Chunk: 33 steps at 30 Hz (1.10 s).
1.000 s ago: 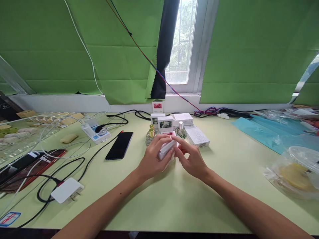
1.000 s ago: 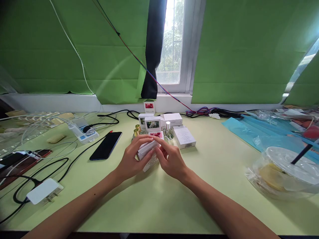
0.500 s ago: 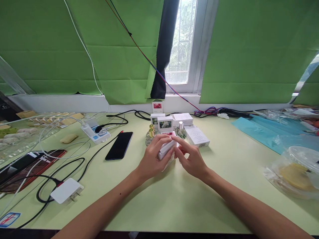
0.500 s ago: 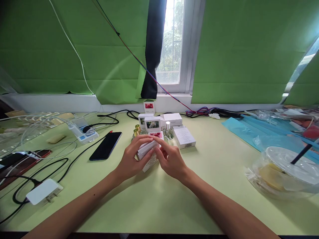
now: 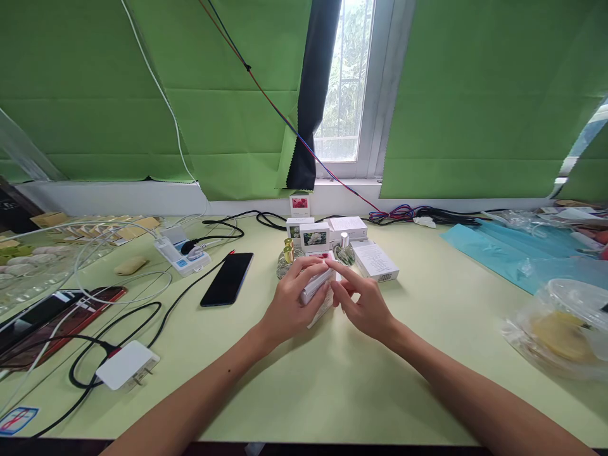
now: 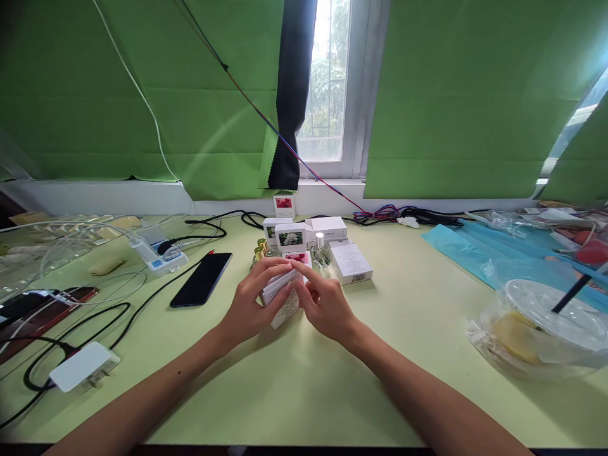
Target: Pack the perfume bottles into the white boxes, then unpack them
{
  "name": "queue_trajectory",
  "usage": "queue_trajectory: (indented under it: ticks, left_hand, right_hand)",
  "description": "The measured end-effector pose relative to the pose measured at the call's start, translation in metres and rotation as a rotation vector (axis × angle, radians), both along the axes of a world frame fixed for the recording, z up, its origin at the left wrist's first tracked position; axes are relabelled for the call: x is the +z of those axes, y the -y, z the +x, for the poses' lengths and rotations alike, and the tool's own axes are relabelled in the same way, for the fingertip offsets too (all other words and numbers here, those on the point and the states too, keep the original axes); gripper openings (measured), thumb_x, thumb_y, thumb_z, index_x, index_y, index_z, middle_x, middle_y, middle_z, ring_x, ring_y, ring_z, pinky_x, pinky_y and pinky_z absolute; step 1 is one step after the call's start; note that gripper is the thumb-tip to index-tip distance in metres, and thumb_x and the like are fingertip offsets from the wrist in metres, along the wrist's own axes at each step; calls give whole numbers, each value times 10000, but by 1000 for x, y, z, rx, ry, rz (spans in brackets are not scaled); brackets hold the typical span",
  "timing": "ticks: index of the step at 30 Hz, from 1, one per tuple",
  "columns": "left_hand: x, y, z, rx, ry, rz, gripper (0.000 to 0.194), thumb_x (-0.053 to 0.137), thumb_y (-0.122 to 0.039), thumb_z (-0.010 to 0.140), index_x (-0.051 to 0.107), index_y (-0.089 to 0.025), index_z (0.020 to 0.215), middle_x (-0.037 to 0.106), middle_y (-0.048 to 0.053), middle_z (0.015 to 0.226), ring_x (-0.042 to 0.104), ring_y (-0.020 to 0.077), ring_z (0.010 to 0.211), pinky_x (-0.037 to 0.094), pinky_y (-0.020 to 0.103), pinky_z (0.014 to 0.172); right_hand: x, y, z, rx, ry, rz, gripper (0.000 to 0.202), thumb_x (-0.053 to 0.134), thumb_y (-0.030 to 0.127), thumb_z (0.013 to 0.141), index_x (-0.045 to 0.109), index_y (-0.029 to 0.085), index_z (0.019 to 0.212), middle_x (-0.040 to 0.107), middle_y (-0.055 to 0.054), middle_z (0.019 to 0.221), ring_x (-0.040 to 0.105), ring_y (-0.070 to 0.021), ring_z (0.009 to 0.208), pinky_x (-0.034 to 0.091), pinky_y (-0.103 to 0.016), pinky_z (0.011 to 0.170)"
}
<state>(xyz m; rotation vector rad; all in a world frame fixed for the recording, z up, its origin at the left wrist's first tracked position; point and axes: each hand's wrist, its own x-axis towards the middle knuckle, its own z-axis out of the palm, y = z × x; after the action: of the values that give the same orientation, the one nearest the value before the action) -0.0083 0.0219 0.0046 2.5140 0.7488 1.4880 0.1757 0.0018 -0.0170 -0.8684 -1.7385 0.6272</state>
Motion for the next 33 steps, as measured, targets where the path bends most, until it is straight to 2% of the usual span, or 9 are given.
queue_trajectory:
  ticks: [33]
  left_hand:
    - [1, 2, 0, 11, -14, 2, 312, 618, -128, 955, 619, -255, 1240, 648, 87, 1214, 641, 237, 1199, 567, 419, 1004]
  right_hand:
    - [-1, 0, 0, -25, -12, -8, 432, 509, 322, 1015, 622, 171, 1403, 586, 47, 570, 549, -116, 487, 491, -243, 515]
